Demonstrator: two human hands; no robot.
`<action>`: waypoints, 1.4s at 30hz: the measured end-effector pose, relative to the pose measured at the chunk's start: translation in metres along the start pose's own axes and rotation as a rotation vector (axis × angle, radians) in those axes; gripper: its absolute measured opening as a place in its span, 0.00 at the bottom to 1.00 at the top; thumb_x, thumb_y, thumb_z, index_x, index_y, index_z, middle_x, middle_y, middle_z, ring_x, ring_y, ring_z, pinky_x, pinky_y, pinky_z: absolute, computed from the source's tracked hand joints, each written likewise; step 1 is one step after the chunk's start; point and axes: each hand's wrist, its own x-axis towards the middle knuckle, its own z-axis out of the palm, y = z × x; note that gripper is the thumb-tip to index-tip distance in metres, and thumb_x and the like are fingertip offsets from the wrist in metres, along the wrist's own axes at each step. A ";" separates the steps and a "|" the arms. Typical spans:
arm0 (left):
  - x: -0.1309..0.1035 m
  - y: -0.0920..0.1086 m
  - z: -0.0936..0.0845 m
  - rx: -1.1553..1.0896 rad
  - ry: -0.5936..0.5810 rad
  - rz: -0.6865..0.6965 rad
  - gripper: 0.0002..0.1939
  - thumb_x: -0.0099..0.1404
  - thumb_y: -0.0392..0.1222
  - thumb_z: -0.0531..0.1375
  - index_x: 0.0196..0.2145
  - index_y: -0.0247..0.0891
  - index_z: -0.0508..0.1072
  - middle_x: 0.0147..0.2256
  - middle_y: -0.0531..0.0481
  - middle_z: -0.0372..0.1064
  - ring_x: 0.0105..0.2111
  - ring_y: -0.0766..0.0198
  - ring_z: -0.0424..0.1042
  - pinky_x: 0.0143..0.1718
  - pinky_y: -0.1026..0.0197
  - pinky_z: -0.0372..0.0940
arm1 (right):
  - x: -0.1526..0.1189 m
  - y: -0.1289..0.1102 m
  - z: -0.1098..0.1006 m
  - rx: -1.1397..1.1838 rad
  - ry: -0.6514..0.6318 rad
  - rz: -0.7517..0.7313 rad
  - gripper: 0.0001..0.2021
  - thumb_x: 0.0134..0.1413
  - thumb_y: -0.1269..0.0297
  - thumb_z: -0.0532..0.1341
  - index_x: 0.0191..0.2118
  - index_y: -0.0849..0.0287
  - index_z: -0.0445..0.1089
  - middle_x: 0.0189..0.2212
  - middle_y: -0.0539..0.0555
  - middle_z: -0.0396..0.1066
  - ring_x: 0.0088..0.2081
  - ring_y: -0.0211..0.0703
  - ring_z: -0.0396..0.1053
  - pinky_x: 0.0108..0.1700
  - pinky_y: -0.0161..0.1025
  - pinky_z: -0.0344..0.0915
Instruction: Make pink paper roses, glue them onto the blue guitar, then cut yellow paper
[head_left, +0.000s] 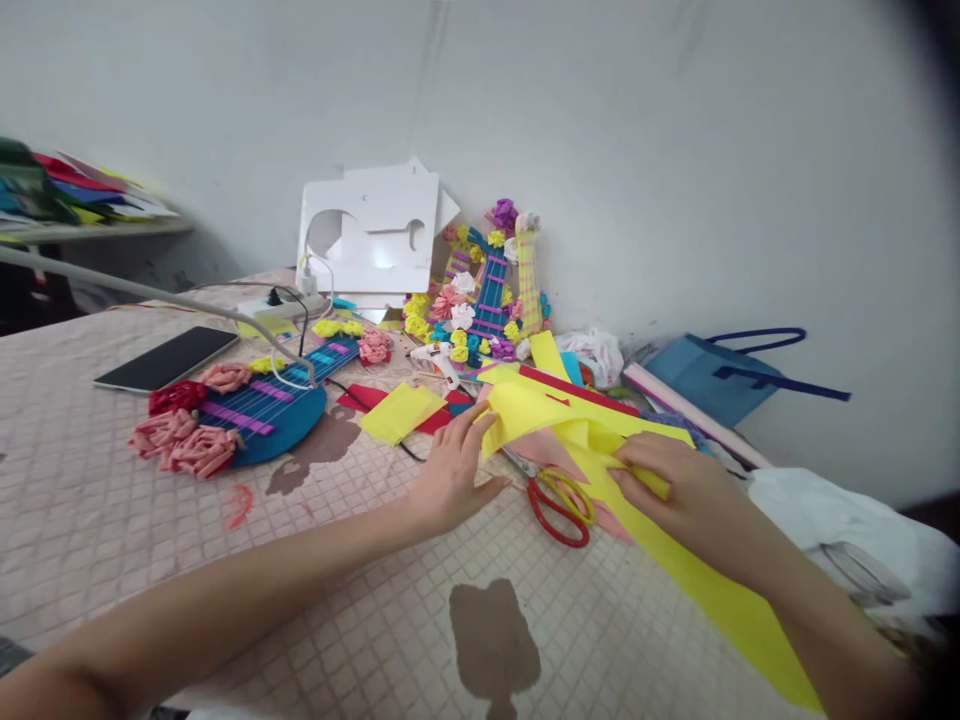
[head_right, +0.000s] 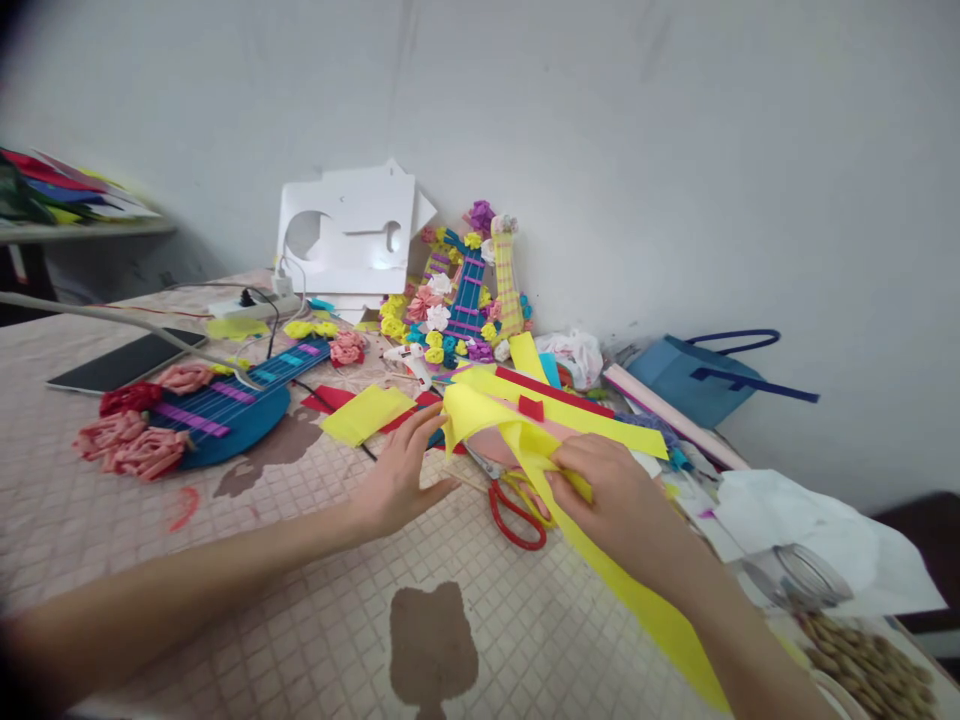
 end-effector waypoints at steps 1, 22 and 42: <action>0.005 0.000 0.004 -0.016 0.029 0.001 0.33 0.59 0.42 0.63 0.58 0.40 0.53 0.61 0.34 0.52 0.60 0.46 0.55 0.54 0.41 0.58 | -0.001 0.000 -0.002 0.007 -0.006 0.000 0.13 0.58 0.63 0.51 0.24 0.55 0.63 0.24 0.53 0.67 0.28 0.43 0.65 0.31 0.39 0.60; 0.009 0.003 -0.012 -0.004 0.078 0.063 0.14 0.66 0.34 0.52 0.49 0.40 0.65 0.51 0.41 0.67 0.52 0.55 0.66 0.52 0.49 0.59 | -0.038 0.001 -0.010 0.031 -0.040 -0.012 0.13 0.60 0.59 0.52 0.25 0.54 0.61 0.24 0.52 0.66 0.30 0.43 0.66 0.31 0.39 0.61; -0.034 0.001 -0.047 0.229 -0.182 -0.046 0.47 0.54 0.33 0.65 0.64 0.39 0.42 0.61 0.34 0.49 0.61 0.44 0.52 0.56 0.40 0.57 | -0.028 -0.016 -0.002 0.306 -0.438 -0.012 0.15 0.63 0.56 0.51 0.27 0.56 0.60 0.27 0.50 0.65 0.32 0.42 0.64 0.35 0.40 0.60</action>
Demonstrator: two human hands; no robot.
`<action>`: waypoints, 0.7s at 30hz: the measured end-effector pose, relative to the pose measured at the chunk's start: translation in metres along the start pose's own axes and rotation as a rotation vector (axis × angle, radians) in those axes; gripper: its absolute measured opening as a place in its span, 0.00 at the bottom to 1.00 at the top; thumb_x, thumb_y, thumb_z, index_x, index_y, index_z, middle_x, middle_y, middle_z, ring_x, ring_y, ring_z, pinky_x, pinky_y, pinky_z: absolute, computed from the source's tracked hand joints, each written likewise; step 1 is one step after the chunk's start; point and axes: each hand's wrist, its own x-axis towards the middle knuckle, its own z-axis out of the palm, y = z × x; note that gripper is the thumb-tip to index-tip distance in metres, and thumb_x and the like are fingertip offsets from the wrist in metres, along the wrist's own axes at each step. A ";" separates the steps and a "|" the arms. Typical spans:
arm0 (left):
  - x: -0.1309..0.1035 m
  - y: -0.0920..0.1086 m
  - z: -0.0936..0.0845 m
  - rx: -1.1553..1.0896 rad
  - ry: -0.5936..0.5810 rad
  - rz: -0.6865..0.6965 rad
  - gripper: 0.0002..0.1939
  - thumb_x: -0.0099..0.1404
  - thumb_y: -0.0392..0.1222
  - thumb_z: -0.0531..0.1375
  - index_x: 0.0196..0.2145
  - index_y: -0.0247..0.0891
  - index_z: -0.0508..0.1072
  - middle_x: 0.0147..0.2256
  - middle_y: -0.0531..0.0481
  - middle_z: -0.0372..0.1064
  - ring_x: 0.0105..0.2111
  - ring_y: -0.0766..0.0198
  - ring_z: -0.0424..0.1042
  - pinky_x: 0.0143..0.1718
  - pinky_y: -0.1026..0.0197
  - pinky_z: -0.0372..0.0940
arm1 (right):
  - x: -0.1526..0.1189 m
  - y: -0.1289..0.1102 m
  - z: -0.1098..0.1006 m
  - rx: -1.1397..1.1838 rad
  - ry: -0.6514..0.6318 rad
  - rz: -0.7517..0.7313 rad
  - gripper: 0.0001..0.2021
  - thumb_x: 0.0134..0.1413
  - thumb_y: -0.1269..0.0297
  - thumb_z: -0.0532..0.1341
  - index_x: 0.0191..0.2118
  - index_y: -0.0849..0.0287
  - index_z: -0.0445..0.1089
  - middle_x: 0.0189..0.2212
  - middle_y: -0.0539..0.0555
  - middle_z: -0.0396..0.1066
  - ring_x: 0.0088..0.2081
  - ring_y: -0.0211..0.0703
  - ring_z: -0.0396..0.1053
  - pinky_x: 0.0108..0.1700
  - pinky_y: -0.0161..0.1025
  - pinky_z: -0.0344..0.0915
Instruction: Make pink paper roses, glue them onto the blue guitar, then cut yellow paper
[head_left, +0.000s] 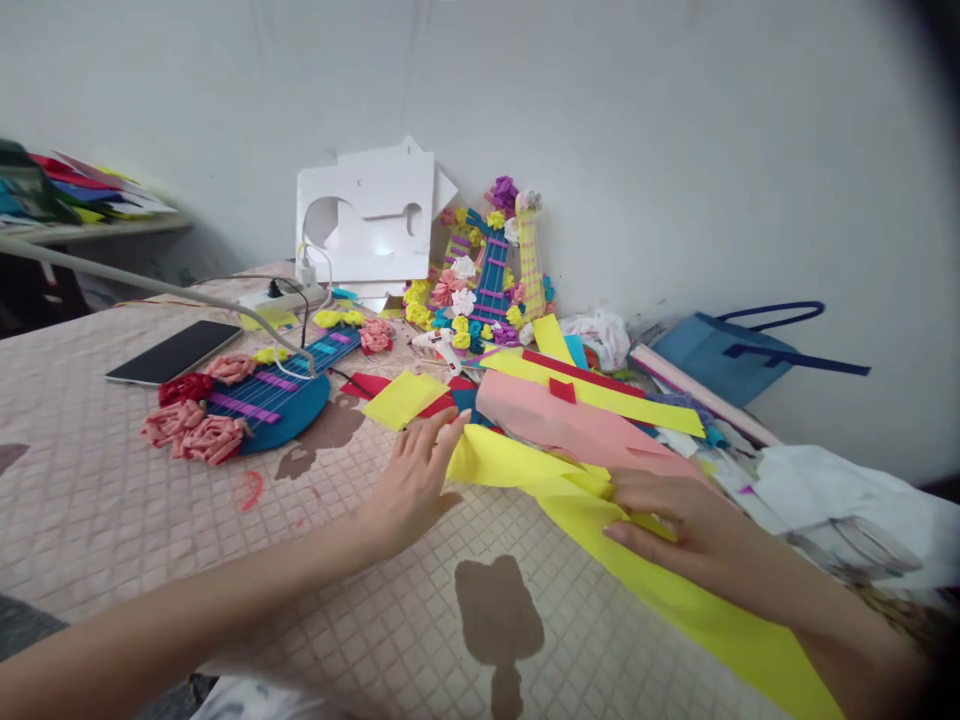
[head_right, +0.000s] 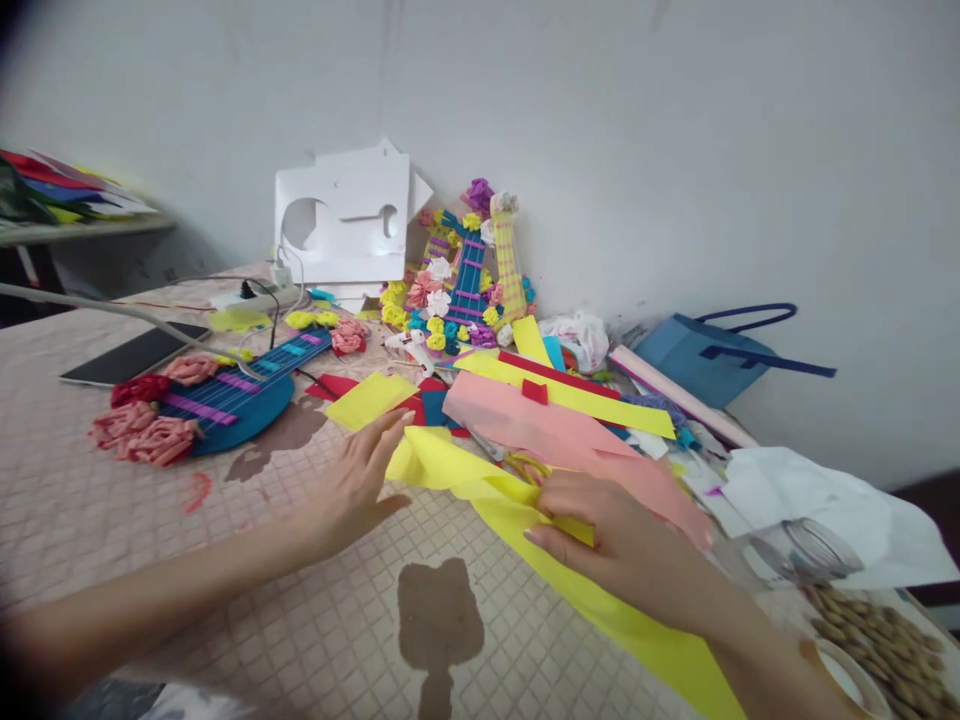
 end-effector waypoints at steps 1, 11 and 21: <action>0.003 -0.001 0.008 0.030 0.038 0.006 0.44 0.57 0.31 0.61 0.64 0.38 0.41 0.61 0.33 0.50 0.61 0.46 0.53 0.55 0.41 0.57 | -0.002 0.001 -0.001 0.004 0.006 0.002 0.14 0.63 0.56 0.52 0.27 0.56 0.61 0.27 0.50 0.66 0.32 0.42 0.65 0.36 0.40 0.61; 0.015 -0.032 -0.050 -0.326 -0.157 -0.080 0.08 0.66 0.39 0.53 0.38 0.38 0.72 0.38 0.48 0.74 0.37 0.62 0.73 0.41 0.60 0.66 | -0.018 0.010 0.001 0.020 0.027 0.049 0.15 0.61 0.51 0.53 0.31 0.54 0.68 0.32 0.53 0.70 0.37 0.47 0.67 0.39 0.42 0.63; 0.002 -0.089 -0.097 -0.557 -0.495 -0.385 0.13 0.63 0.46 0.56 0.40 0.34 0.71 0.37 0.48 0.72 0.37 0.62 0.70 0.39 0.63 0.65 | 0.011 0.008 0.024 0.231 -0.169 0.087 0.17 0.64 0.51 0.47 0.37 0.55 0.68 0.35 0.52 0.71 0.39 0.45 0.67 0.44 0.43 0.60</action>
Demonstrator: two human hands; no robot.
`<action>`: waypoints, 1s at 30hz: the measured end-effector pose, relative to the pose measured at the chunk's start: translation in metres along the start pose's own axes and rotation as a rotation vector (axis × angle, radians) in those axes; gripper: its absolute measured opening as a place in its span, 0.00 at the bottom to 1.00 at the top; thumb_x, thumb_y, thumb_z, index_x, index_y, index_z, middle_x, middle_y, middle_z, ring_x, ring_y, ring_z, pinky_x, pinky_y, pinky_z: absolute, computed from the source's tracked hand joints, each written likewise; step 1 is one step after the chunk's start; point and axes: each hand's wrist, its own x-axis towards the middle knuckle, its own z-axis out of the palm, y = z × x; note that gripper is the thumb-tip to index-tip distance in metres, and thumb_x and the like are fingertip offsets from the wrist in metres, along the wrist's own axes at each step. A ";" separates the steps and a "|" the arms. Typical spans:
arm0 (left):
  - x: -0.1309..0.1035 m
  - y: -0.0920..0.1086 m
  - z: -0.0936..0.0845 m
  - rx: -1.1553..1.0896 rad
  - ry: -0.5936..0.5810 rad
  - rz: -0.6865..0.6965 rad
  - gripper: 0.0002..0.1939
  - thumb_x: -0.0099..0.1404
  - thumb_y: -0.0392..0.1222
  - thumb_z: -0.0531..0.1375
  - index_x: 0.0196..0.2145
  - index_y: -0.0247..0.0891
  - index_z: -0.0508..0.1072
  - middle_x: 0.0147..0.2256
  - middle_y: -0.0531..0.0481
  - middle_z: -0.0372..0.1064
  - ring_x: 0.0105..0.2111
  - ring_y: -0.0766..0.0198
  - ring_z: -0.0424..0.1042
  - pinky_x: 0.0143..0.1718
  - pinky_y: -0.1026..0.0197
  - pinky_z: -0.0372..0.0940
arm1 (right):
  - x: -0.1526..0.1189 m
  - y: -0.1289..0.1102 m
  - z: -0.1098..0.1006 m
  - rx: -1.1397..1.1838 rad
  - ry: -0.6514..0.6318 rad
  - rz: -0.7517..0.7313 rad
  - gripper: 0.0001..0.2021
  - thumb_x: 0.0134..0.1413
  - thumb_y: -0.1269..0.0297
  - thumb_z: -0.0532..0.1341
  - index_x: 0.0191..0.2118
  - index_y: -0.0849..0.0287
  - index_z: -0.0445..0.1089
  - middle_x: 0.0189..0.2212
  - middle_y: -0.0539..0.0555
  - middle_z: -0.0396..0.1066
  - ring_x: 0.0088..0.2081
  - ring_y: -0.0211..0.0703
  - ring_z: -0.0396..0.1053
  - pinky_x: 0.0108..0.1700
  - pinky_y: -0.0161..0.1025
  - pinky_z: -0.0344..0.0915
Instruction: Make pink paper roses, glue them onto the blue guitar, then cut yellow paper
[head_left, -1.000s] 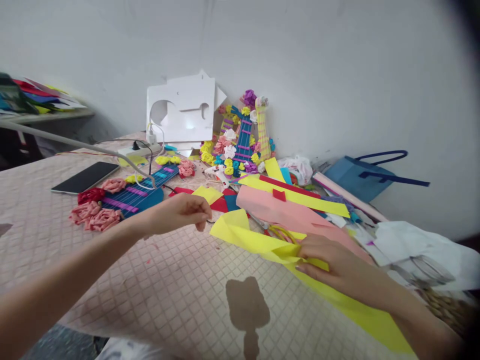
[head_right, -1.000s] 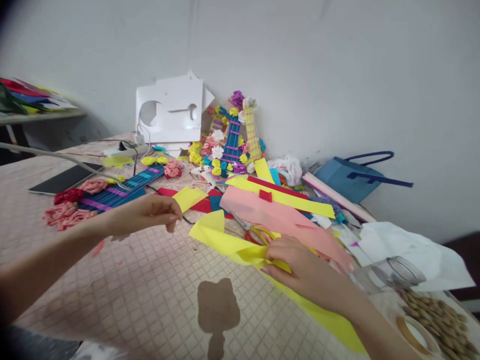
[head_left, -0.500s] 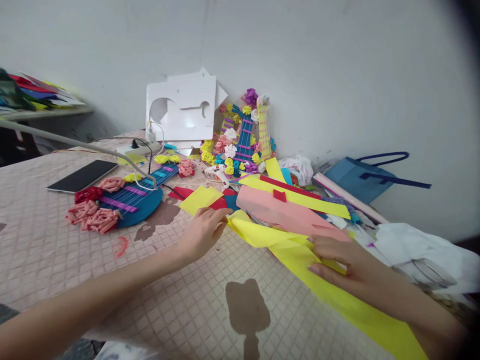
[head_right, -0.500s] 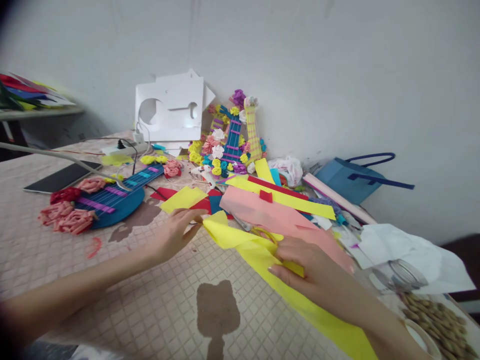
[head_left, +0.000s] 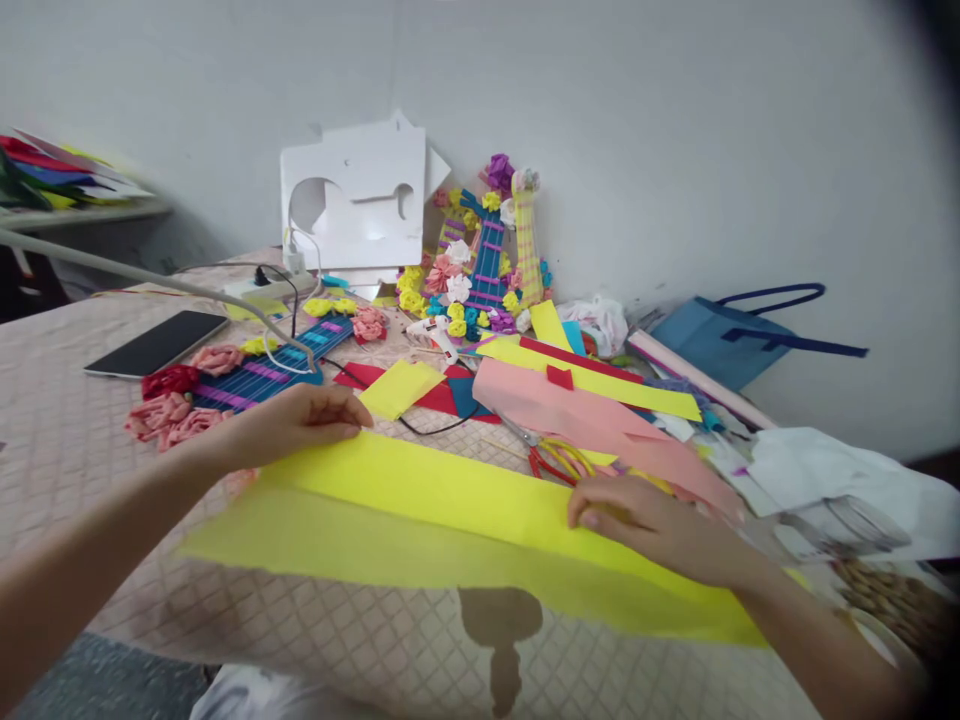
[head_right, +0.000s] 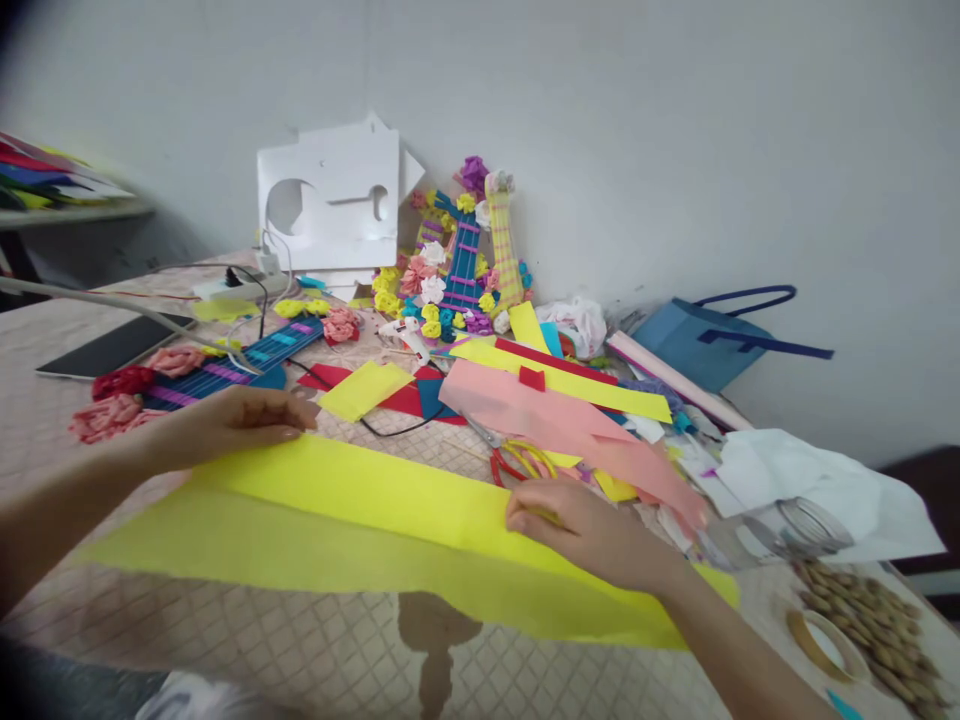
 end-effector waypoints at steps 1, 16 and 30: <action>0.002 -0.009 -0.002 0.065 -0.001 -0.009 0.14 0.64 0.46 0.55 0.41 0.33 0.71 0.38 0.47 0.72 0.38 0.62 0.70 0.40 0.62 0.65 | 0.006 0.005 0.006 0.003 -0.021 0.000 0.15 0.63 0.52 0.49 0.38 0.54 0.68 0.38 0.52 0.71 0.40 0.45 0.67 0.45 0.43 0.60; -0.037 0.011 0.085 0.625 -0.066 0.491 0.16 0.65 0.41 0.57 0.51 0.42 0.68 0.49 0.46 0.69 0.49 0.57 0.68 0.51 0.55 0.64 | 0.031 0.035 0.054 -0.235 0.219 -0.126 0.06 0.56 0.65 0.58 0.40 0.56 0.64 0.49 0.58 0.64 0.52 0.51 0.62 0.53 0.51 0.61; -0.060 -0.009 0.082 0.792 -0.088 0.605 0.18 0.69 0.29 0.46 0.53 0.38 0.66 0.51 0.44 0.69 0.50 0.58 0.68 0.52 0.54 0.62 | 0.014 0.029 0.083 -0.360 0.280 -0.175 0.15 0.53 0.74 0.56 0.48 0.57 0.63 0.49 0.59 0.65 0.53 0.53 0.61 0.54 0.54 0.61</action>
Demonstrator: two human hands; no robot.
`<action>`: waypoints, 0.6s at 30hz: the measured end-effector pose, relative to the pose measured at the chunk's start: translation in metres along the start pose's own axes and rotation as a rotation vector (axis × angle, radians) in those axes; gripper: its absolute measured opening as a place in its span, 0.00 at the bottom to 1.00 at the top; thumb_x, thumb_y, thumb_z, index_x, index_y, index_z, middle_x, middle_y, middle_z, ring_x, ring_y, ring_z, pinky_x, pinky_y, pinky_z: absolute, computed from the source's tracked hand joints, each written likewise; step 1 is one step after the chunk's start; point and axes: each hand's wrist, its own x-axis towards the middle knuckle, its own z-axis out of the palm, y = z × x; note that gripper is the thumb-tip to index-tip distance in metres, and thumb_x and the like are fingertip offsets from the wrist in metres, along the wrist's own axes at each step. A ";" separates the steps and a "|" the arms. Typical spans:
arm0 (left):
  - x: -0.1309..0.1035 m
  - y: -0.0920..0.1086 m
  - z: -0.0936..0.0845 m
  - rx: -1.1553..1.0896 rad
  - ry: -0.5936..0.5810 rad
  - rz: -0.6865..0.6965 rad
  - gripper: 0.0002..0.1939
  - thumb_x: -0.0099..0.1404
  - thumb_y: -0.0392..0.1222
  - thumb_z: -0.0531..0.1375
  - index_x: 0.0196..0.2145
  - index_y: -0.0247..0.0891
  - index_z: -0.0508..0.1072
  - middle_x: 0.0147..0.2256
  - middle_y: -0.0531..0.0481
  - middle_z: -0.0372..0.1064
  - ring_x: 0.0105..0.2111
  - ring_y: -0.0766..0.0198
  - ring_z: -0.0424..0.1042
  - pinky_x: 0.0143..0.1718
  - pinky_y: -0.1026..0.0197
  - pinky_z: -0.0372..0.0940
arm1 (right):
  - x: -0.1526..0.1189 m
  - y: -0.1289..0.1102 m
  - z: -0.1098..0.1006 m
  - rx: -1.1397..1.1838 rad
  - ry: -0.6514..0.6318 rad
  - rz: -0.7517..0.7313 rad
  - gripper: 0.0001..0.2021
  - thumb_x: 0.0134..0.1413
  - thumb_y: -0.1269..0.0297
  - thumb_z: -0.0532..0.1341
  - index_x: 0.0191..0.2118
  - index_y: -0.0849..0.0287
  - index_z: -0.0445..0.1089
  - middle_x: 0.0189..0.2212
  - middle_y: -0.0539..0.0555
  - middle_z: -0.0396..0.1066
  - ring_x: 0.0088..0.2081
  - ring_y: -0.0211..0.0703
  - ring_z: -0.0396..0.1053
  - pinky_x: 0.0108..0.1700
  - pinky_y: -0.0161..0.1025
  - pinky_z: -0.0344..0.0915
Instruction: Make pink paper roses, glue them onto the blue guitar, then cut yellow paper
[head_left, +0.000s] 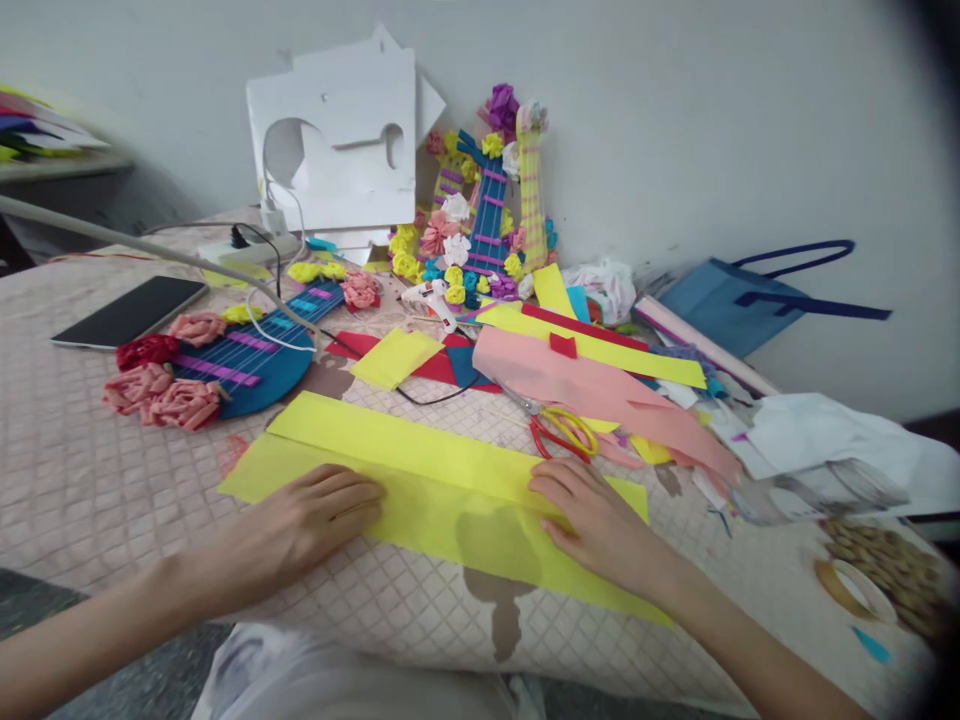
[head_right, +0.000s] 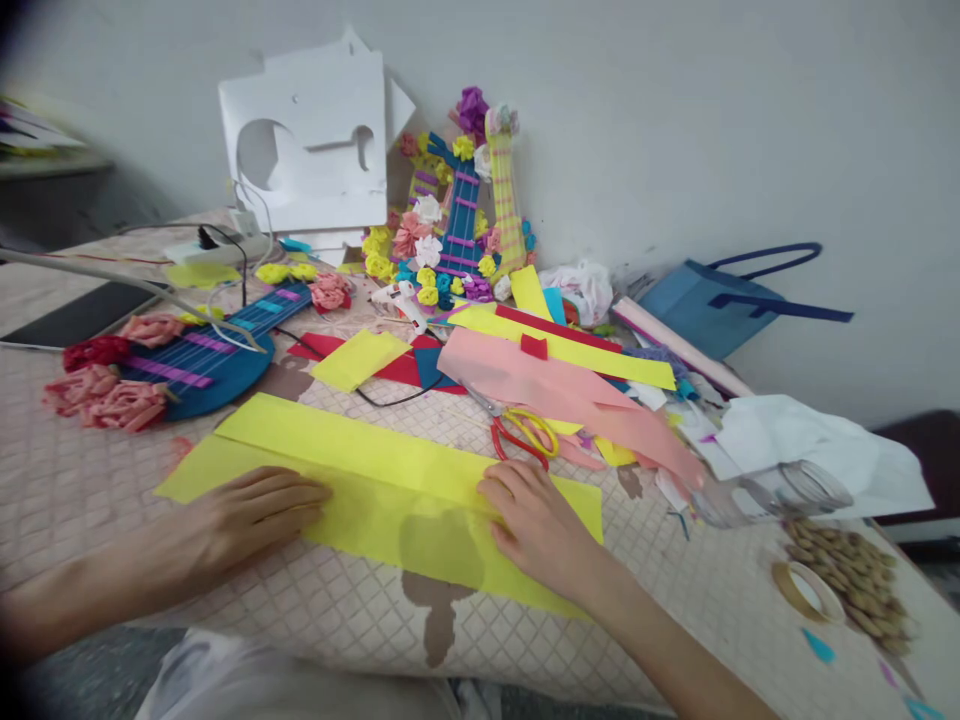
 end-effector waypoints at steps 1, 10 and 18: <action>0.000 0.001 -0.001 0.006 -0.003 0.003 0.18 0.69 0.29 0.46 0.52 0.38 0.66 0.50 0.45 0.70 0.49 0.59 0.68 0.51 0.55 0.63 | 0.000 -0.001 0.000 -0.010 -0.008 0.005 0.15 0.53 0.75 0.55 0.47 0.57 0.64 0.48 0.59 0.66 0.52 0.52 0.62 0.53 0.53 0.62; 0.006 0.006 0.005 -0.012 0.036 -0.035 0.12 0.70 0.36 0.50 0.47 0.38 0.69 0.47 0.45 0.71 0.45 0.59 0.70 0.46 0.57 0.66 | 0.007 0.001 0.016 -0.161 0.041 0.000 0.10 0.56 0.78 0.50 0.37 0.59 0.65 0.38 0.59 0.70 0.44 0.51 0.67 0.47 0.51 0.63; 0.010 0.005 0.006 -0.039 0.169 0.015 0.15 0.70 0.32 0.46 0.41 0.39 0.72 0.41 0.46 0.73 0.41 0.63 0.71 0.43 0.61 0.67 | 0.031 0.026 -0.030 0.129 -0.034 0.216 0.07 0.58 0.71 0.51 0.33 0.57 0.64 0.30 0.51 0.71 0.31 0.41 0.68 0.33 0.38 0.61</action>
